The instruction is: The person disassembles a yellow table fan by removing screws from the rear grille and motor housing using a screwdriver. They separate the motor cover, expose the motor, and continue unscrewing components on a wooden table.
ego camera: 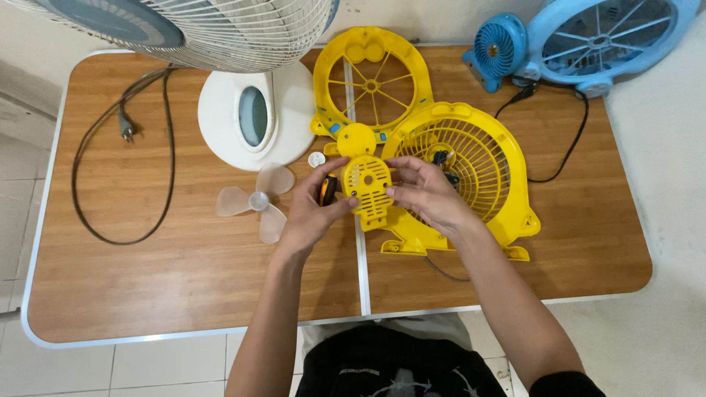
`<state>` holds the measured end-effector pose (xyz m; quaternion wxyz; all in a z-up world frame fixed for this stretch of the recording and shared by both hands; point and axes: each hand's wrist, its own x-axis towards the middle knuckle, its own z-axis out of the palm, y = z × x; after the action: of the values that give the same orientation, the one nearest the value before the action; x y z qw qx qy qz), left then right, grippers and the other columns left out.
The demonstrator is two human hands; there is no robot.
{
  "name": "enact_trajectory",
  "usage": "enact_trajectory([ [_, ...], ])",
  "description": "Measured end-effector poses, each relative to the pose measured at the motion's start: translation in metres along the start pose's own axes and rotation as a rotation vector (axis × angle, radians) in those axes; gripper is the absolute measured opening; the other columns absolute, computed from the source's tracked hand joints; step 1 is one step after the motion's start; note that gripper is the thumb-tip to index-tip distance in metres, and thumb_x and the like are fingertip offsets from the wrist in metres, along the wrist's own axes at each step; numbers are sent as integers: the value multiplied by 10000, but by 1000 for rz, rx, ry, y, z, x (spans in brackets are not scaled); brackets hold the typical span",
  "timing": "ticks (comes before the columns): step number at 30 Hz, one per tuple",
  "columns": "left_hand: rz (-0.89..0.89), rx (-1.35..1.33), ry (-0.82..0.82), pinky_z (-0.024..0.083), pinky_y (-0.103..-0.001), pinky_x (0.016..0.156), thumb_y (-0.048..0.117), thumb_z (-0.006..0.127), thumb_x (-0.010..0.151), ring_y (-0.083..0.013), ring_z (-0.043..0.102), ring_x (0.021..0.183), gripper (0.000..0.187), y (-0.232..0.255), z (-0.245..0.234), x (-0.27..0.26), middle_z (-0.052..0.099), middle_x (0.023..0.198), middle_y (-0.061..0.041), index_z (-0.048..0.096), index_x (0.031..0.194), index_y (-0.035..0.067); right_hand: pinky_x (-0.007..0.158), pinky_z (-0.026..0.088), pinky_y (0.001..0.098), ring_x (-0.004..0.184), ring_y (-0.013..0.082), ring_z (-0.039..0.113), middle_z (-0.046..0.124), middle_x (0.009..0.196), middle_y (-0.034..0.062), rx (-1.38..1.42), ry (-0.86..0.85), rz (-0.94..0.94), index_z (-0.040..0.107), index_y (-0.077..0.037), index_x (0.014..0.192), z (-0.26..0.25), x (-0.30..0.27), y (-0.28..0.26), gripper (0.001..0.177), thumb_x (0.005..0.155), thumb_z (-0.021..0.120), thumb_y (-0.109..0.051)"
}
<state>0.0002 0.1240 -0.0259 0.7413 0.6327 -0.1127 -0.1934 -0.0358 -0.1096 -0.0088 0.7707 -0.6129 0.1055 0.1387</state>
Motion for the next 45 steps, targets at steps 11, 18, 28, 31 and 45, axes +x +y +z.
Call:
enact_trajectory([
  [11, 26, -43, 60, 508, -186, 714, -82, 755, 826, -23, 588, 802, 641, -9, 2, -5, 651, 935, 37, 590, 1429, 65, 999, 548, 329, 1205, 205, 631, 616, 1309, 145, -170, 16, -182, 514, -1, 1340, 21, 0, 3, 539, 843, 717, 39],
  [18, 28, 5, 77, 434, -181, 642, -49, 766, 823, -14, 516, 732, 654, -1, 1, -6, 615, 885, 49, 601, 1443, 76, 1010, 552, 332, 1204, 214, 626, 620, 1304, 148, -210, 51, -215, 530, 0, 1337, 26, -1, -4, 522, 850, 711, 43],
  [28, 262, 251, 144, 506, -251, 933, -1, 831, 781, -98, 616, 1055, 662, 1, 11, -6, 682, 1239, -35, 595, 1398, 49, 1014, 547, 342, 1234, 208, 606, 573, 1359, 131, -319, 97, -259, 475, -14, 1381, 35, -1, -3, 594, 839, 717, 27],
  [31, 225, 262, 171, 505, -272, 946, 22, 826, 780, -117, 611, 1055, 649, 0, 12, -4, 686, 1233, -56, 603, 1389, 48, 1028, 526, 375, 1262, 244, 588, 534, 1393, 142, -474, 129, -388, 453, -29, 1401, 44, -5, -1, 627, 843, 738, -2],
  [45, 156, 303, 147, 525, -281, 932, 26, 757, 867, -134, 629, 1053, 584, 1, -13, -13, 707, 1211, -93, 605, 1431, 33, 1163, 394, 458, 1361, 393, 493, 450, 1432, 209, -812, 139, -624, 722, -65, 1117, 72, -6, 11, 262, 861, 775, -68],
])
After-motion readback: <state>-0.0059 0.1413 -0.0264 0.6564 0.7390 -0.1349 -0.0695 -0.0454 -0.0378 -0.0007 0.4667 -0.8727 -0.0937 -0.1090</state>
